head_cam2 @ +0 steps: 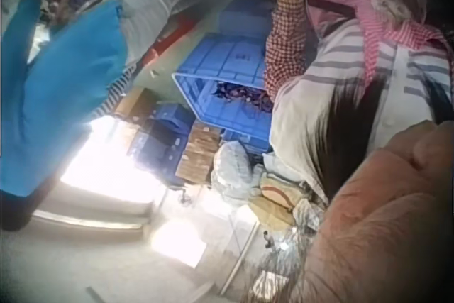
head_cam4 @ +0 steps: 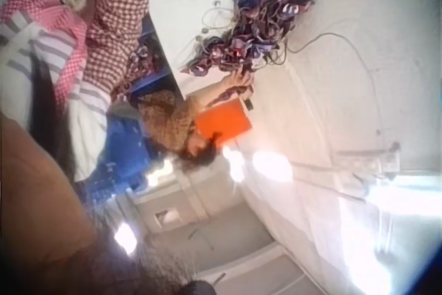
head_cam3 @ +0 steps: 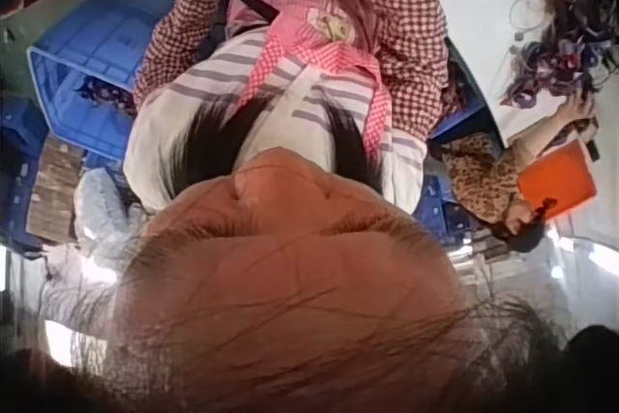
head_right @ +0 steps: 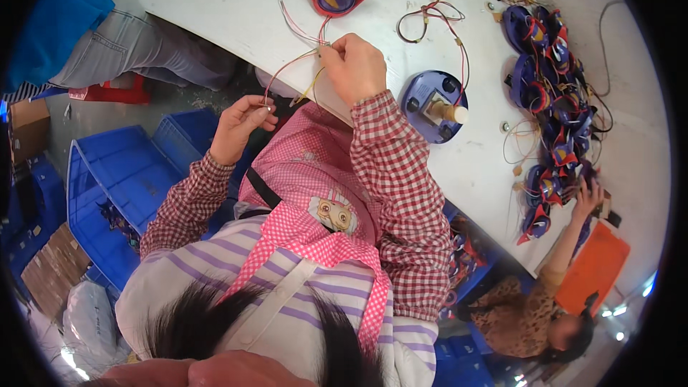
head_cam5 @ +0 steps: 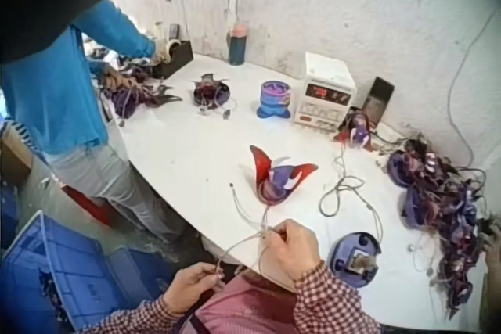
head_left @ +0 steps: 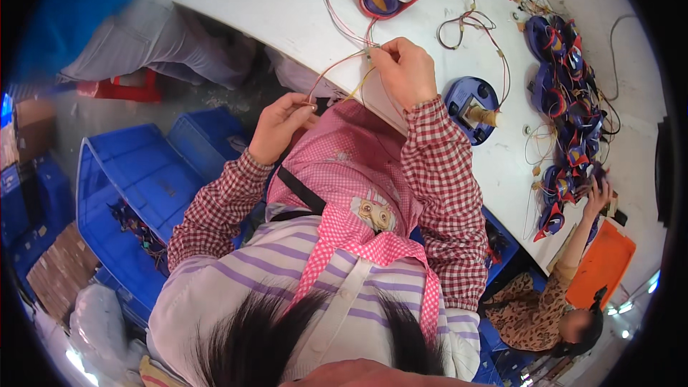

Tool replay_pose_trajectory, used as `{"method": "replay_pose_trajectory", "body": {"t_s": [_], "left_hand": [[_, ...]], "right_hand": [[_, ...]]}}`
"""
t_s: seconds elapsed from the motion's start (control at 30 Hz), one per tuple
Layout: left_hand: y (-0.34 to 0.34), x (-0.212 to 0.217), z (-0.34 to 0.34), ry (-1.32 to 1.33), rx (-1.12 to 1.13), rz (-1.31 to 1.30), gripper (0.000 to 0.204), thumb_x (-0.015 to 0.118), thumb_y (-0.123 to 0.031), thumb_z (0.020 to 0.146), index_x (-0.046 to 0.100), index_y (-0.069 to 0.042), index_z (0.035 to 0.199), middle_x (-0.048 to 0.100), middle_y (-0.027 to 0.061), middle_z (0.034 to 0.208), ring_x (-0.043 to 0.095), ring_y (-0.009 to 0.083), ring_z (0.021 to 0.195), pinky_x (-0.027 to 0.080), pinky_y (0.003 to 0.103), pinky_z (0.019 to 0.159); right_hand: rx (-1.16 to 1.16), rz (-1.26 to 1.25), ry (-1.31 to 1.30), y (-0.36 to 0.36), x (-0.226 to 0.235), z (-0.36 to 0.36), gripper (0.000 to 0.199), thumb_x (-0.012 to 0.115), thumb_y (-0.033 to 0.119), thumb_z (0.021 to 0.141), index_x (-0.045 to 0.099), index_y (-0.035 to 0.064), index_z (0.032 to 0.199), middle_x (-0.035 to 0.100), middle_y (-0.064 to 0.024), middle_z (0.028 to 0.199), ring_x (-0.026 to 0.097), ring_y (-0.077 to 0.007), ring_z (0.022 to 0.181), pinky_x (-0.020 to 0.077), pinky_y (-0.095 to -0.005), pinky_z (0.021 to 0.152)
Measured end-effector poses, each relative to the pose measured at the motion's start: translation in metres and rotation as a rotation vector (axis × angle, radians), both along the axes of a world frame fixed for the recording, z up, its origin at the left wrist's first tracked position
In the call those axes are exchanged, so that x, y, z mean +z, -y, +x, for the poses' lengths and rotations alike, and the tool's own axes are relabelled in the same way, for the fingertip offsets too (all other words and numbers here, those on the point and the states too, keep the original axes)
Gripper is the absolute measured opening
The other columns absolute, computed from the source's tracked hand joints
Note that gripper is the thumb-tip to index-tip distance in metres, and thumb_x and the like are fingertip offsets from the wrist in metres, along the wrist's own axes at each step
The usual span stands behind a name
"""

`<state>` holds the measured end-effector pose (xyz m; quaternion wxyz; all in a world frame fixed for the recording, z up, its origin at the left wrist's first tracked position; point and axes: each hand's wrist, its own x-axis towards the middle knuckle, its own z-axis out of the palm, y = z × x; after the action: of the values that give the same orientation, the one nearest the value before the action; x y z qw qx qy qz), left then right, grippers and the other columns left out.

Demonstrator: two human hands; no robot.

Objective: The recorder is assembling small electronic components or toys at an industrial workbench.

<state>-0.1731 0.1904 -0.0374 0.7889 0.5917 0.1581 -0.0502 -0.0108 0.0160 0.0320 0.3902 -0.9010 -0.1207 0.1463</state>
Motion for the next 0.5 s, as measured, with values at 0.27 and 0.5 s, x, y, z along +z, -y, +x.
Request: {"method": "replay_pose_trajectory", "body": {"t_s": [0.27, 0.5], "left_hand": [[0.024, 0.045, 0.005, -0.099, -0.03, -0.263, 0.02, 0.053, -0.009, 0.092, 0.061, 0.005, 0.104, 0.063, 0.011, 0.085, 0.06, 0.0148, 0.066, 0.049, 0.021, 0.059], [0.043, 0.061, 0.006, -0.021, -0.002, -0.117, 0.018, 0.053, -0.008, 0.091, 0.063, 0.005, 0.098, 0.062, 0.0094, 0.074, 0.056, 0.0125, 0.059, 0.047, 0.02, 0.054]], "right_hand": [[-0.059, -0.06, 0.289, 0.013, -0.006, -0.008, 0.029, 0.064, 0.022, 0.082, 0.062, -0.0009, 0.1, 0.061, -0.0118, 0.085, 0.057, -0.0212, 0.072, 0.047, -0.0309, 0.065], [0.238, 0.238, 0.637, 0.018, 0.006, -0.104, 0.021, 0.067, 0.007, 0.077, 0.061, -0.0001, 0.097, 0.058, -0.011, 0.087, 0.057, -0.0231, 0.071, 0.0479, -0.0294, 0.061]]}}
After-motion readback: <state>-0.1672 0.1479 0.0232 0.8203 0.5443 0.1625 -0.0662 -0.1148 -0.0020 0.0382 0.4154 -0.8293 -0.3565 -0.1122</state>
